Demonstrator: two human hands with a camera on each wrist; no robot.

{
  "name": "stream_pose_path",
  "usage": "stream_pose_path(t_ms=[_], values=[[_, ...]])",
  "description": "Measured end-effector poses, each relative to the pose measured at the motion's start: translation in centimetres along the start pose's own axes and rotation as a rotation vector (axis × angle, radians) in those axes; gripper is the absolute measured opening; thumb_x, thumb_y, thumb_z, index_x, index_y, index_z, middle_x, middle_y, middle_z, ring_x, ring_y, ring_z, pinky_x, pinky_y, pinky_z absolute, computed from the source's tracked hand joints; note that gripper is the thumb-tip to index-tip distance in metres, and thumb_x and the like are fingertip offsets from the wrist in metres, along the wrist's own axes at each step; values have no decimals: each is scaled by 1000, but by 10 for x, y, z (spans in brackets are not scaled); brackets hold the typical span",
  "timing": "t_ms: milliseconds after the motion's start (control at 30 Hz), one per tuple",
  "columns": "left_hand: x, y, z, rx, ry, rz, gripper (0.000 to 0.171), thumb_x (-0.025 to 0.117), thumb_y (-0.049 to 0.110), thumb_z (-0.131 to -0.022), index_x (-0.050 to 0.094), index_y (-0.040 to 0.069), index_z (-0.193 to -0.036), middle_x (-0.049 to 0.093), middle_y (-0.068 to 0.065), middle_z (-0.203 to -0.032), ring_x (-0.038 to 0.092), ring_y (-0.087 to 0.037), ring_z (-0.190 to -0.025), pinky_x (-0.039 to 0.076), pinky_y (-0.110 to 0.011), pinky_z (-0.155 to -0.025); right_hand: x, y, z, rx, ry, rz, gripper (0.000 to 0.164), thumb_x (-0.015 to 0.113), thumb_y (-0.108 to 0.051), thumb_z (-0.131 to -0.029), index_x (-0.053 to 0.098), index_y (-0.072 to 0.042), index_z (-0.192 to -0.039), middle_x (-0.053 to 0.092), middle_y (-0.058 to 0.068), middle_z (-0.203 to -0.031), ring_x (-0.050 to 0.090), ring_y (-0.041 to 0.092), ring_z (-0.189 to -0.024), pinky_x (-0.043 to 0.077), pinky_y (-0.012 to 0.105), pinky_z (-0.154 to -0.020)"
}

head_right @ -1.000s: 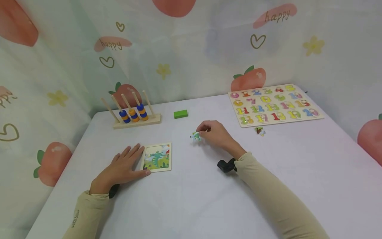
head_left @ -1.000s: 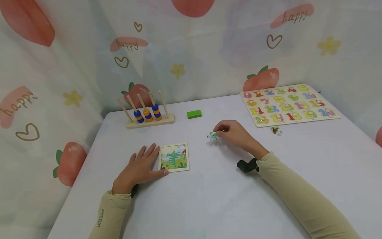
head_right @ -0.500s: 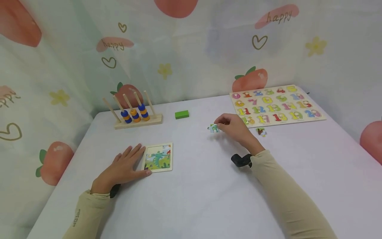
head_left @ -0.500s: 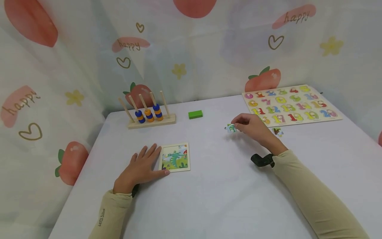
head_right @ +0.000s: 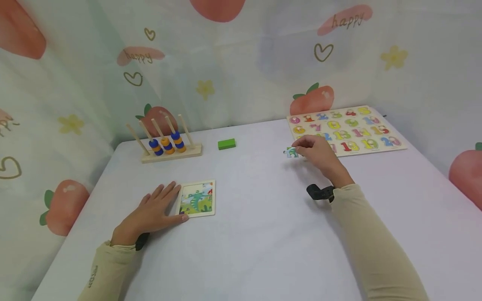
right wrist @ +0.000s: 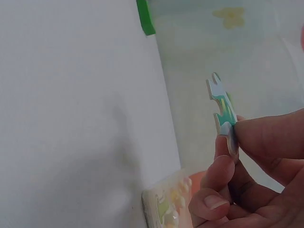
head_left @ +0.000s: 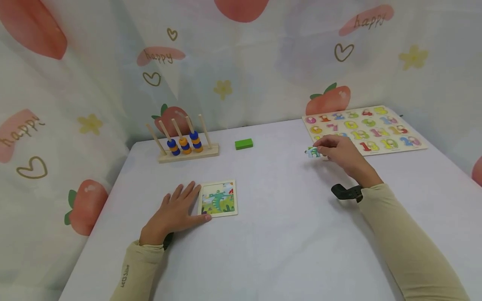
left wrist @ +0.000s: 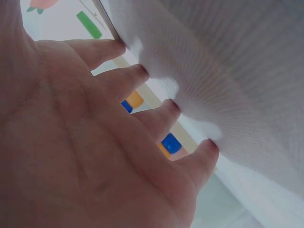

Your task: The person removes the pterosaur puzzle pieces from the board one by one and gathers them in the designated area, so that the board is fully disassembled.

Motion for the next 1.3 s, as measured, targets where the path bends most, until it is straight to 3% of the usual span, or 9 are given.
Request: stream_pose_path(t_ms=[300, 633, 900, 1100, 1300], values=[[-1, -1, -1, -1, -10, 9, 108, 72, 66, -93, 27, 7, -170, 19, -18, -177, 11, -50, -160, 10, -76, -121, -32, 16, 3, 40, 71, 53, 39, 51, -22, -114, 58, 4, -142, 56, 23, -139, 49, 32, -113, 47, 40, -89], [2, -5, -2, -5, -10, 1, 108, 71, 69, -92, 27, 7, -170, 19, -18, -176, 12, -50, -160, 11, -76, -121, -62, 25, 11, 36, 149, 162, 37, 48, -12, -114, 58, 13, -139, 48, 33, -142, 44, 44, -124, 44, 37, -88], [1, -5, -2, 11, 13, 3, 108, 72, 68, -93, 28, 6, -170, 20, -19, -176, 14, -51, -159, 12, -76, -121, -81, 43, 19, 94, 136, 177, 41, 49, -16, -113, 55, 13, -141, 48, 34, -144, 45, 46, -123, 42, 50, -93], [1, -3, -2, 0, -1, 11, 108, 71, 68, -92, 27, 8, -170, 19, -18, -177, 12, -50, -160, 10, -75, -121, -95, 56, 24, 137, 121, 222, 44, 54, -20, -112, 54, 14, -141, 51, 37, -139, 49, 47, -118, 43, 48, -88], [1, -3, -2, 4, 0, 11, 108, 71, 69, -92, 27, 8, -170, 19, -18, -177, 12, -50, -160, 11, -75, -121, -101, 69, 28, 181, 105, 254, 43, 57, -17, -110, 55, 14, -139, 50, 36, -134, 44, 45, -111, 42, 46, -82]])
Point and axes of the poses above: each hand's wrist, its own z-axis away from the middle knuckle, its own x-axis out of the palm, y = z × x, the point moved 7 cm from there along -z, towards the middle knuckle
